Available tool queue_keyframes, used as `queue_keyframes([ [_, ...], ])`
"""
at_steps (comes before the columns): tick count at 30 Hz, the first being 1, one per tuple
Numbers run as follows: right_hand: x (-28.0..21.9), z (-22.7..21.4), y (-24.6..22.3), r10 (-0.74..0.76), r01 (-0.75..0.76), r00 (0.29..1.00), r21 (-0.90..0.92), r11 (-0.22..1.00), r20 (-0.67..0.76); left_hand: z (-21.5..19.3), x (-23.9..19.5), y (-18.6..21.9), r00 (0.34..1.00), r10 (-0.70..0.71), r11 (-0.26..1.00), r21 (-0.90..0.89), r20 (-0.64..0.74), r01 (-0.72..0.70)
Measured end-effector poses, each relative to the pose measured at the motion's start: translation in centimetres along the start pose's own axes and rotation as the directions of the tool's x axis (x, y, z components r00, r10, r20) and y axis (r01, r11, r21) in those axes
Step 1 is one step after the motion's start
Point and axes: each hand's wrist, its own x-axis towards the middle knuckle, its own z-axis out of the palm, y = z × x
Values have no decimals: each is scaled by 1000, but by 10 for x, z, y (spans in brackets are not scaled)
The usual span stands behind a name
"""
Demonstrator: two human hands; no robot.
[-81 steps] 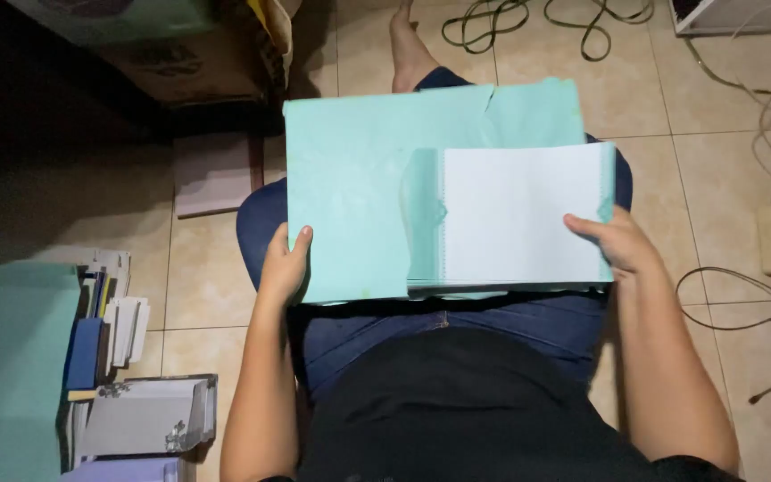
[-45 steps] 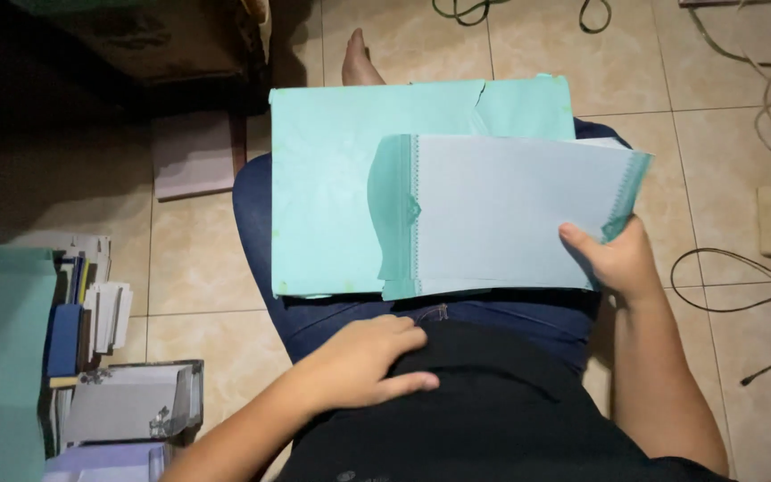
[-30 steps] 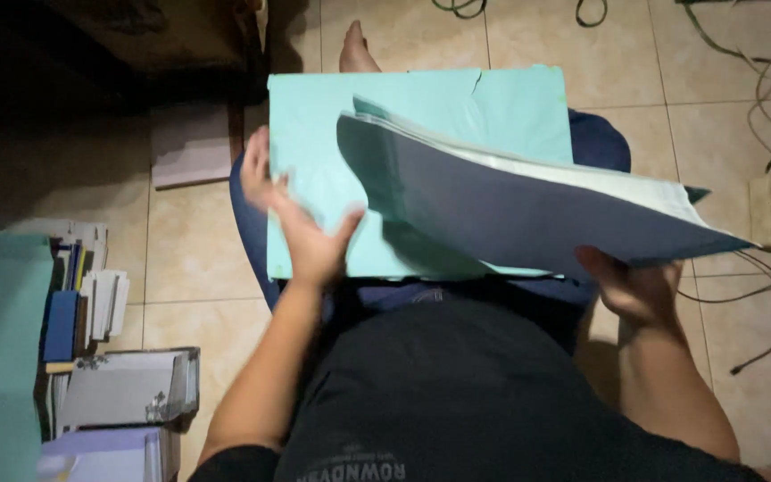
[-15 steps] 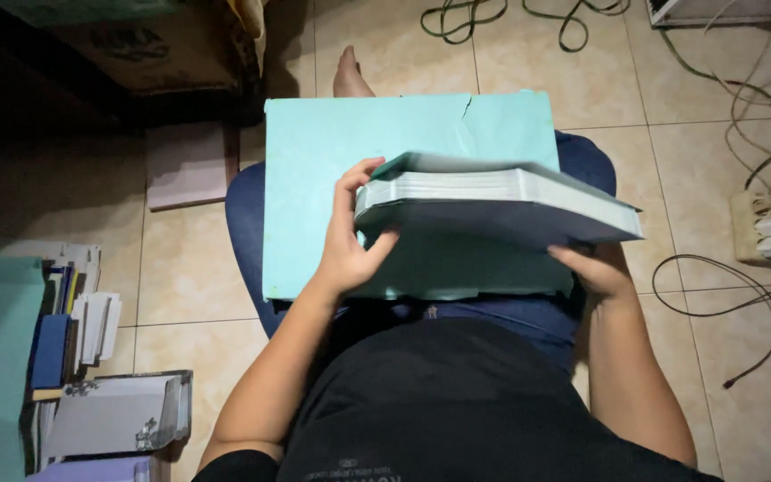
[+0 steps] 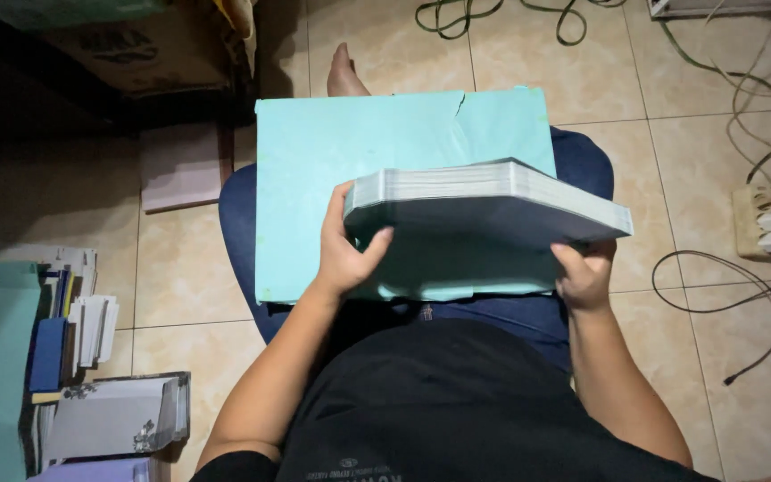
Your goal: Folding paper invitations and inserting them into decorative cardstock folders while sitting on the floor.
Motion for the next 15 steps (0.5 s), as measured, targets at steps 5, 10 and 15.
queue_keyframes([
  [5,10,0,-5,-38,40,999,-63,997,18,0,8,4,998,-62,996,-59,-27,60],
  [10,10,5,-23,-86,116,988,-252,961,128,3,5,-2,991,-133,991,8,-16,133],
  [15,4,14,-31,-33,94,989,-429,898,147,3,3,-4,976,-213,975,73,37,210],
])
